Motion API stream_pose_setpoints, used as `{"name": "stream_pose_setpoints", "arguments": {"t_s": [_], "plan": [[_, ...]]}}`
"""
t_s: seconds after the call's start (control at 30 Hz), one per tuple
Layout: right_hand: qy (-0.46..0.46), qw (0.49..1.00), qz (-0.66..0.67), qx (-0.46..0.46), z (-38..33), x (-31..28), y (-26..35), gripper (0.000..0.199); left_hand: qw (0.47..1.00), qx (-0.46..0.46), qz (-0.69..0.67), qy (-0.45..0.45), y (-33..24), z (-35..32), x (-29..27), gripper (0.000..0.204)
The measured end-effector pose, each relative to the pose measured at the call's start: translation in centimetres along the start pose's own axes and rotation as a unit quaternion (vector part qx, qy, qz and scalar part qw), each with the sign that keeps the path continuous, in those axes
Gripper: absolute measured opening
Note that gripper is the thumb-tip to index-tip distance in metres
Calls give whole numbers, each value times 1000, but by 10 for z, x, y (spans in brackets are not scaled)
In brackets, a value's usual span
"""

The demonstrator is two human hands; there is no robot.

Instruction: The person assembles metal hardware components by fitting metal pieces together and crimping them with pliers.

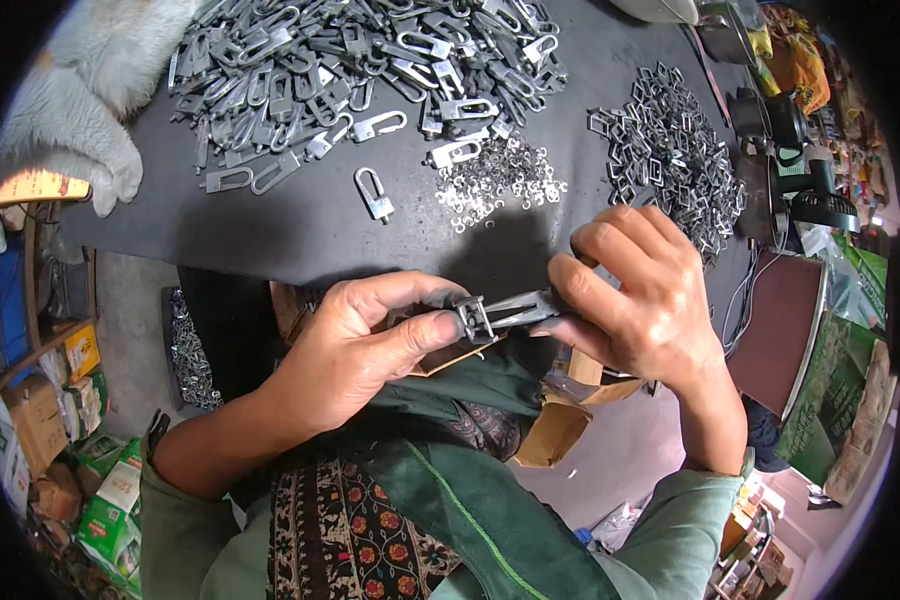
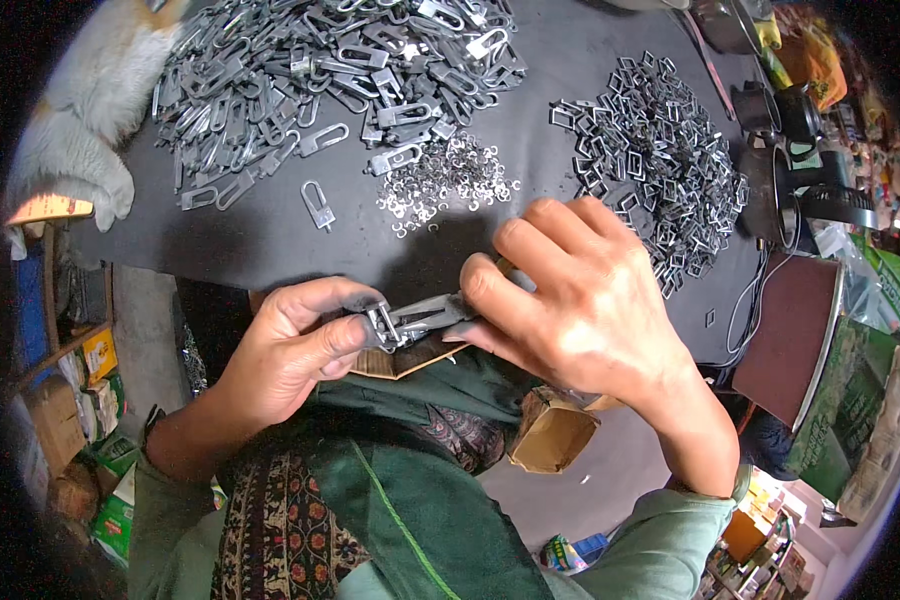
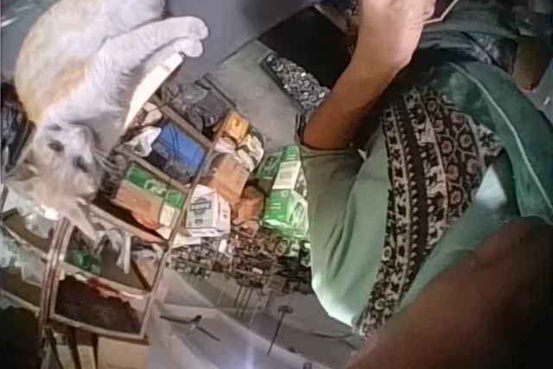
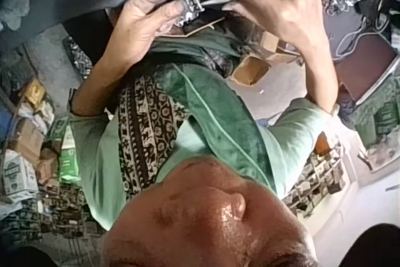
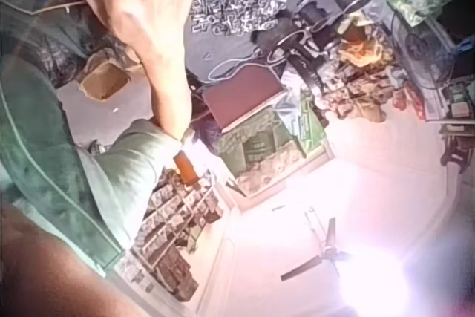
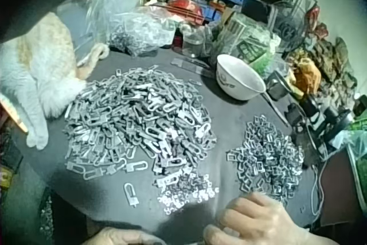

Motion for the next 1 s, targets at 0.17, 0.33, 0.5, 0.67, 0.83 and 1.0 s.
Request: {"name": "stream_pose_setpoints", "arguments": {"t_s": [0.17, 0.33, 0.5, 0.67, 0.83, 1.0], "plan": [[24, 998, -9, 52, -14, -1, 15, 28, 991, 38, 127, -24, -9, -7, 7, 19], [50, 991, 60, 106, -33, 6, 38, 30, 969, -61, 239, -19, 7, -22, -10, 30], [-74, 957, 31, 279, -68, 13, 3, 21, 946, 64, 311, -60, 45, -28, -59, 50], [-131, 860, -94, 484, -78, 21, -50, 23, 983, -43, 180, -17, 39, -19, -35, 41], [-75, 828, -133, 539, -53, 34, -76, 29, 964, -16, 265, 19, 36, -14, -16, 24], [-82, 845, -148, 507, -49, 42, -84, 31, 951, 19, 308, 5, 21, -11, -2, 21]]}}
Point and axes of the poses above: each hand's wrist, its own z-axis towards the middle knuckle, its own x-axis out of the palm, y = z × x, the point moved 2 cm from there along z, towards the middle knuckle, and after that the axes turned 7 degrees about -y, right-handed, at the moved point
